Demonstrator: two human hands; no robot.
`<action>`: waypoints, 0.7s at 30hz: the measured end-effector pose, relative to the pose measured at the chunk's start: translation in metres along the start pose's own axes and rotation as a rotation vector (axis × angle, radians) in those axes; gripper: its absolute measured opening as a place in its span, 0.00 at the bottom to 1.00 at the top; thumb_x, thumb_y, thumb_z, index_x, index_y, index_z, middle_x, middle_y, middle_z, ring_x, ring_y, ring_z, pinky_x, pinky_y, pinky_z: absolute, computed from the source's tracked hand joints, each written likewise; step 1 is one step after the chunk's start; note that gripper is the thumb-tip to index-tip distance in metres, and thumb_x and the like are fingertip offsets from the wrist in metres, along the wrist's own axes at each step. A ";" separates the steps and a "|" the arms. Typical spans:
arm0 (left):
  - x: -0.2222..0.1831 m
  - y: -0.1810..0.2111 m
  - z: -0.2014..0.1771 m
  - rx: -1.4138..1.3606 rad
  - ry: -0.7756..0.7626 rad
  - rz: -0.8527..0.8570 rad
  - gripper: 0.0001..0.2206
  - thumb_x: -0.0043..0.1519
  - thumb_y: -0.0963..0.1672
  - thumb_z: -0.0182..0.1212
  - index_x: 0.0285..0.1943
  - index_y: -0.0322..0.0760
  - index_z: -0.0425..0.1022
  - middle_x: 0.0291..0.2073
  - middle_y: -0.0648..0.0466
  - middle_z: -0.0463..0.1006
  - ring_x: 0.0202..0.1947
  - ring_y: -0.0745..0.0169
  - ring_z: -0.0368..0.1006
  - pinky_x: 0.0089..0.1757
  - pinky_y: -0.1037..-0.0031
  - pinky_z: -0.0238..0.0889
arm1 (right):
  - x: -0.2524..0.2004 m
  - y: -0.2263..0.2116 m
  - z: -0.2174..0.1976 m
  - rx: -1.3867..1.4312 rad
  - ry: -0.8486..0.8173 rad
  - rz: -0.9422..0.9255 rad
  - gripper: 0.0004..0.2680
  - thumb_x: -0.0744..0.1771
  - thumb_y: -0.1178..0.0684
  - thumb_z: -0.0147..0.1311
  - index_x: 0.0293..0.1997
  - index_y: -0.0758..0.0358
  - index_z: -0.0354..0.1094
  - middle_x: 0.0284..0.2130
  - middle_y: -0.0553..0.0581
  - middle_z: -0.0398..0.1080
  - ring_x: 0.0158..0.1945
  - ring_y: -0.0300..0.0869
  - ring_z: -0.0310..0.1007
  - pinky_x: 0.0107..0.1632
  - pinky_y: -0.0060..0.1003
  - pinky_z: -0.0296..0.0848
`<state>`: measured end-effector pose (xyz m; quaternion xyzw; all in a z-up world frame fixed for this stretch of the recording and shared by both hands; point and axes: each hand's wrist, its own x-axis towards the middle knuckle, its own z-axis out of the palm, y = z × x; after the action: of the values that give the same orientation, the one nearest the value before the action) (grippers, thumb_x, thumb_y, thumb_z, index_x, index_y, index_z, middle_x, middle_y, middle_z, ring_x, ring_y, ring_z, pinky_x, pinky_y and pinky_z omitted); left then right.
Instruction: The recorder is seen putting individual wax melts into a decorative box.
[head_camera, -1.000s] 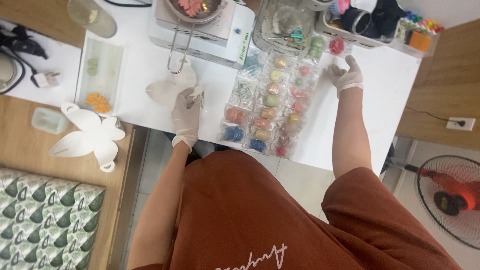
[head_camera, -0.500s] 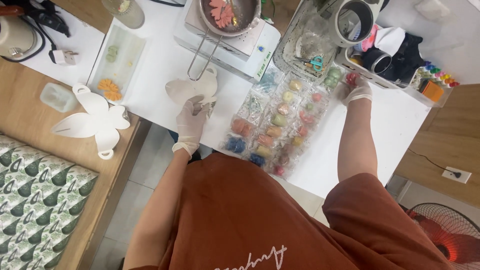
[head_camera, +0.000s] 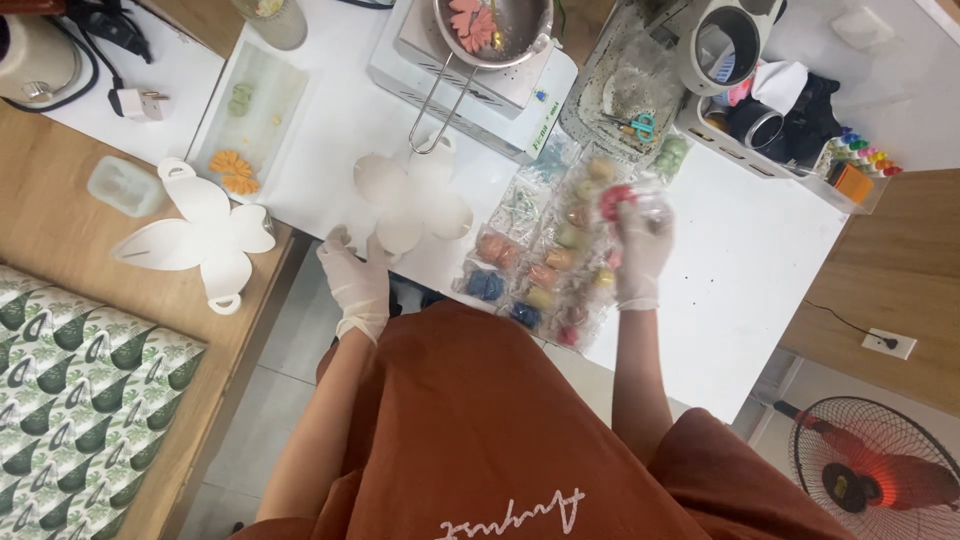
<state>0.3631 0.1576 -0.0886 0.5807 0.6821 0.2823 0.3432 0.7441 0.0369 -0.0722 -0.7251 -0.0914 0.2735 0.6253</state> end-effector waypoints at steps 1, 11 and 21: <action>0.002 -0.012 0.006 -0.001 -0.002 0.005 0.23 0.65 0.44 0.63 0.65 0.24 0.64 0.54 0.41 0.67 0.48 0.52 0.70 0.50 0.63 0.66 | -0.028 -0.019 0.032 0.003 0.004 -0.002 0.26 0.65 0.60 0.63 0.71 0.64 0.52 0.51 0.58 0.73 0.49 0.41 0.79 0.52 0.35 0.81; -0.007 -0.123 0.096 -0.153 -0.436 -0.203 0.17 0.67 0.48 0.61 0.51 0.26 0.74 0.37 0.42 0.80 0.34 0.52 0.75 0.40 0.63 0.67 | -0.112 0.100 0.223 0.470 -0.443 0.696 0.11 0.64 0.64 0.61 0.50 0.72 0.67 0.42 0.62 0.76 0.45 0.47 0.78 0.51 0.44 0.81; 0.006 -0.094 0.064 -0.386 -0.814 -0.675 0.21 0.63 0.56 0.56 0.54 0.39 0.75 0.46 0.54 0.83 0.41 0.65 0.79 0.41 0.72 0.64 | -0.078 0.139 0.224 -0.107 -0.239 0.391 0.18 0.62 0.62 0.68 0.55 0.71 0.65 0.38 0.57 0.74 0.39 0.44 0.74 0.40 0.37 0.76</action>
<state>0.3576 0.1470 -0.2022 0.3189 0.5786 0.0295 0.7501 0.5355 0.1637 -0.1989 -0.7235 -0.0371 0.4682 0.5059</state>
